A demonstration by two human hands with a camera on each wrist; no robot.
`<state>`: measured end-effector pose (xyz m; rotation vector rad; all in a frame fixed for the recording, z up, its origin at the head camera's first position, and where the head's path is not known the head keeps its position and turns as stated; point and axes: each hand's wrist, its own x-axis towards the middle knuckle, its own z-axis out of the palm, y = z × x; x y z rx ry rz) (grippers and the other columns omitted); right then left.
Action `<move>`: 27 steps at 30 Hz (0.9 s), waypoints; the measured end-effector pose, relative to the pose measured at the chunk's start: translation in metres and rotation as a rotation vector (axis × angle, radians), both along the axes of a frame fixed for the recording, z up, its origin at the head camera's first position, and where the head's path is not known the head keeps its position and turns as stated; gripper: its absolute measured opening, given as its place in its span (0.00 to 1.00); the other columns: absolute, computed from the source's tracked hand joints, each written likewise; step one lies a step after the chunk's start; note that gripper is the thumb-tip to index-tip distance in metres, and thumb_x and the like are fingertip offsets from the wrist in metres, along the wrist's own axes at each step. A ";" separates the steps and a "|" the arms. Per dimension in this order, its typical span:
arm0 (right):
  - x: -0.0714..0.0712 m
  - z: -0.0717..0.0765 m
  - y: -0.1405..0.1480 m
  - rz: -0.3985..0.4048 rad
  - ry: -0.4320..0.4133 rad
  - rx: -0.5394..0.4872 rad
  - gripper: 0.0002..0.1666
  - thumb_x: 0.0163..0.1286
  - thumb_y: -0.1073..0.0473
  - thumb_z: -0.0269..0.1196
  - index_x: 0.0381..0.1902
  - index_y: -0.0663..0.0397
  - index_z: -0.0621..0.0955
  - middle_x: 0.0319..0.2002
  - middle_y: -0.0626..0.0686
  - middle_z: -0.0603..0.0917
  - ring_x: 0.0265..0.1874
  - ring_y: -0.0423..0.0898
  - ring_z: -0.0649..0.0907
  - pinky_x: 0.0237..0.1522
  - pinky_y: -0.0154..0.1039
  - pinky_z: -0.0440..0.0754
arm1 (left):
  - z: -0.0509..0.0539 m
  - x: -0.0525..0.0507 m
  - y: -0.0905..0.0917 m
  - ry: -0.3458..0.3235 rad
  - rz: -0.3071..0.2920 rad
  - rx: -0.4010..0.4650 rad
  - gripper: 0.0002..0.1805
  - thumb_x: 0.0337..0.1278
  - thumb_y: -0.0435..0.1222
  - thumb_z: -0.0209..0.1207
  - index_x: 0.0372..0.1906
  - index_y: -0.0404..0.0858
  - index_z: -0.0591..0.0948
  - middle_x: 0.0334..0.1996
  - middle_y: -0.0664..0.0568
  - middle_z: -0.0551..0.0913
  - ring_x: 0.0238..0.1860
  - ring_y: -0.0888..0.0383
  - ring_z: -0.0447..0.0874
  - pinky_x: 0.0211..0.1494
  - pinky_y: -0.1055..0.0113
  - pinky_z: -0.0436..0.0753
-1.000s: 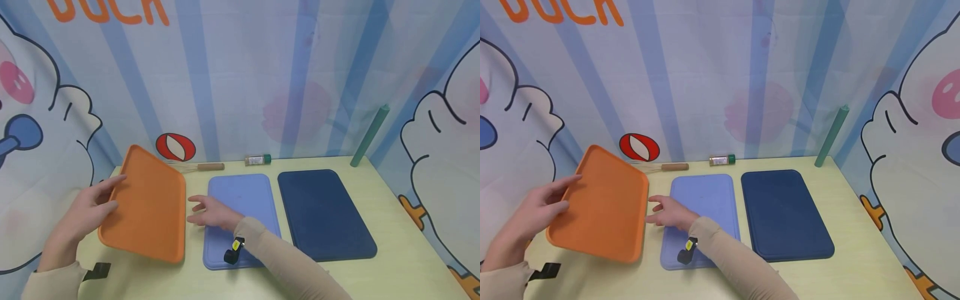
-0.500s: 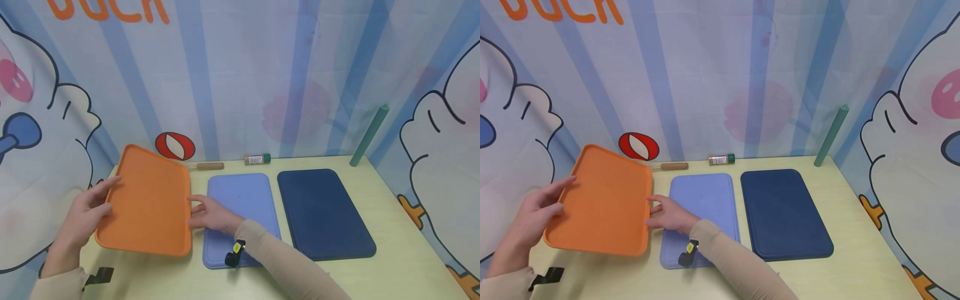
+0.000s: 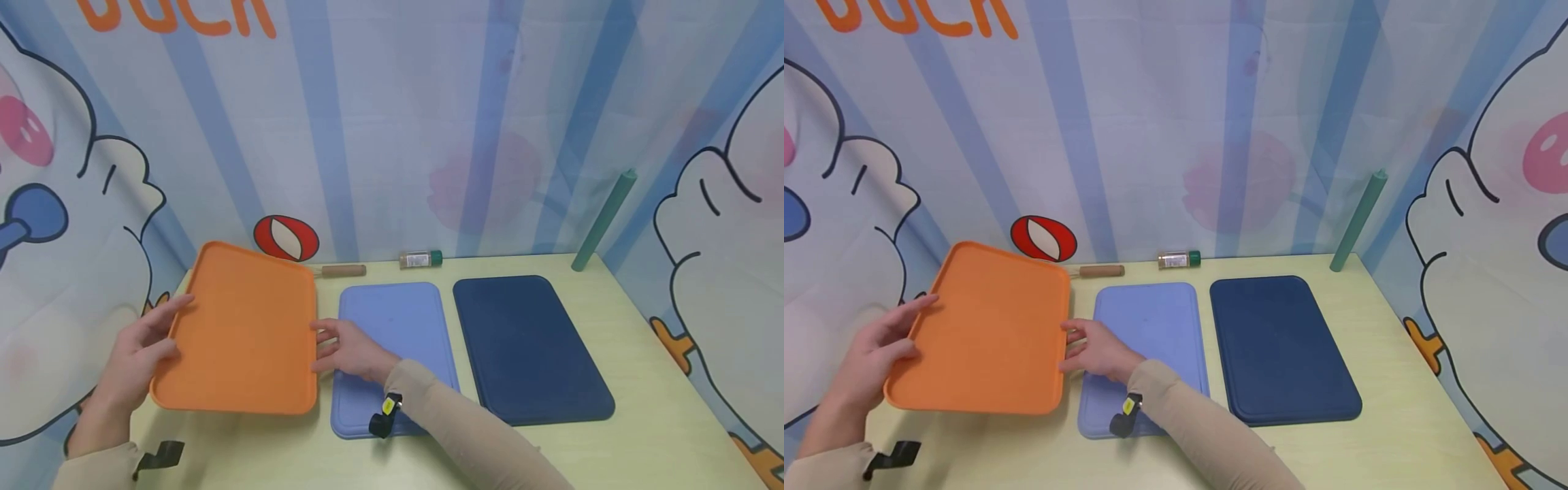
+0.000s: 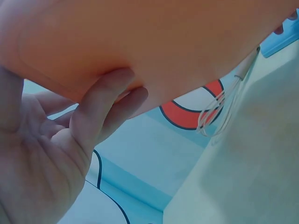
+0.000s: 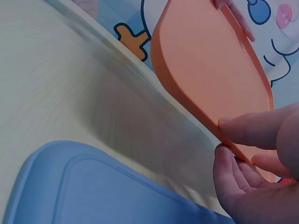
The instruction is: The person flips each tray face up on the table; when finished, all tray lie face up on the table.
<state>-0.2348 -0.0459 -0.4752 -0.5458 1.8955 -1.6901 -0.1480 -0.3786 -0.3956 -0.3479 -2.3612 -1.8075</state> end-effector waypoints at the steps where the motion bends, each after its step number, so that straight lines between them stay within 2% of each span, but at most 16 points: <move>1: 0.000 0.000 0.000 -0.001 0.000 -0.001 0.46 0.62 0.75 0.73 0.77 0.57 0.71 0.60 0.57 0.82 0.49 0.50 0.88 0.52 0.43 0.87 | -0.001 0.000 -0.001 -0.002 -0.011 0.004 0.42 0.59 0.12 0.46 0.78 0.41 0.71 0.59 0.67 0.83 0.44 0.66 0.86 0.37 0.70 0.87; 8: 0.001 0.000 0.002 -0.019 0.022 0.021 0.47 0.60 0.76 0.73 0.77 0.58 0.71 0.57 0.57 0.82 0.45 0.48 0.88 0.47 0.41 0.87 | -0.010 -0.002 -0.007 -0.009 -0.091 -0.052 0.45 0.58 0.11 0.45 0.81 0.41 0.66 0.65 0.68 0.76 0.49 0.68 0.84 0.41 0.72 0.85; 10: 0.002 0.000 0.004 -0.020 0.026 0.021 0.48 0.60 0.76 0.74 0.77 0.59 0.70 0.57 0.57 0.81 0.45 0.48 0.88 0.47 0.40 0.87 | -0.013 -0.004 -0.009 -0.010 -0.119 -0.076 0.45 0.58 0.11 0.44 0.82 0.40 0.63 0.68 0.69 0.72 0.54 0.70 0.81 0.45 0.75 0.83; 14: 0.003 0.001 0.007 -0.021 0.024 0.022 0.51 0.57 0.76 0.76 0.78 0.59 0.69 0.58 0.57 0.80 0.45 0.48 0.87 0.49 0.40 0.86 | -0.017 -0.006 -0.014 -0.060 -0.179 -0.127 0.46 0.62 0.13 0.44 0.85 0.40 0.56 0.73 0.69 0.65 0.64 0.79 0.69 0.51 0.79 0.79; 16: 0.003 0.001 0.008 -0.024 0.024 0.023 0.53 0.56 0.75 0.77 0.78 0.60 0.69 0.58 0.57 0.80 0.45 0.48 0.87 0.49 0.40 0.86 | -0.020 -0.006 -0.018 -0.093 -0.192 -0.171 0.45 0.65 0.15 0.45 0.85 0.39 0.53 0.76 0.65 0.62 0.64 0.83 0.65 0.52 0.80 0.78; 19: 0.003 0.001 0.009 -0.032 0.025 0.024 0.53 0.55 0.76 0.77 0.78 0.60 0.69 0.57 0.57 0.80 0.45 0.48 0.87 0.47 0.39 0.85 | -0.023 -0.006 -0.022 -0.126 -0.190 -0.241 0.43 0.70 0.19 0.48 0.86 0.39 0.50 0.82 0.50 0.57 0.64 0.86 0.61 0.54 0.80 0.77; 22: 0.004 0.002 0.009 -0.041 0.033 0.033 0.53 0.55 0.76 0.77 0.78 0.59 0.69 0.57 0.56 0.79 0.44 0.48 0.86 0.44 0.38 0.84 | -0.026 -0.006 -0.026 -0.172 -0.187 -0.262 0.42 0.74 0.23 0.49 0.86 0.40 0.49 0.84 0.38 0.51 0.63 0.86 0.60 0.55 0.80 0.77; 25: 0.006 0.002 0.008 -0.048 0.041 0.043 0.53 0.55 0.76 0.78 0.77 0.60 0.70 0.56 0.56 0.79 0.44 0.48 0.86 0.42 0.36 0.84 | -0.027 -0.007 -0.028 -0.221 -0.194 -0.257 0.41 0.77 0.26 0.49 0.87 0.42 0.47 0.84 0.35 0.47 0.65 0.83 0.59 0.56 0.80 0.77; 27: 0.006 0.003 0.008 -0.051 0.045 0.053 0.53 0.54 0.76 0.78 0.77 0.59 0.70 0.56 0.55 0.80 0.43 0.48 0.85 0.42 0.36 0.84 | -0.028 -0.008 -0.030 -0.247 -0.197 -0.264 0.41 0.78 0.27 0.50 0.87 0.42 0.47 0.84 0.35 0.46 0.71 0.75 0.61 0.56 0.79 0.77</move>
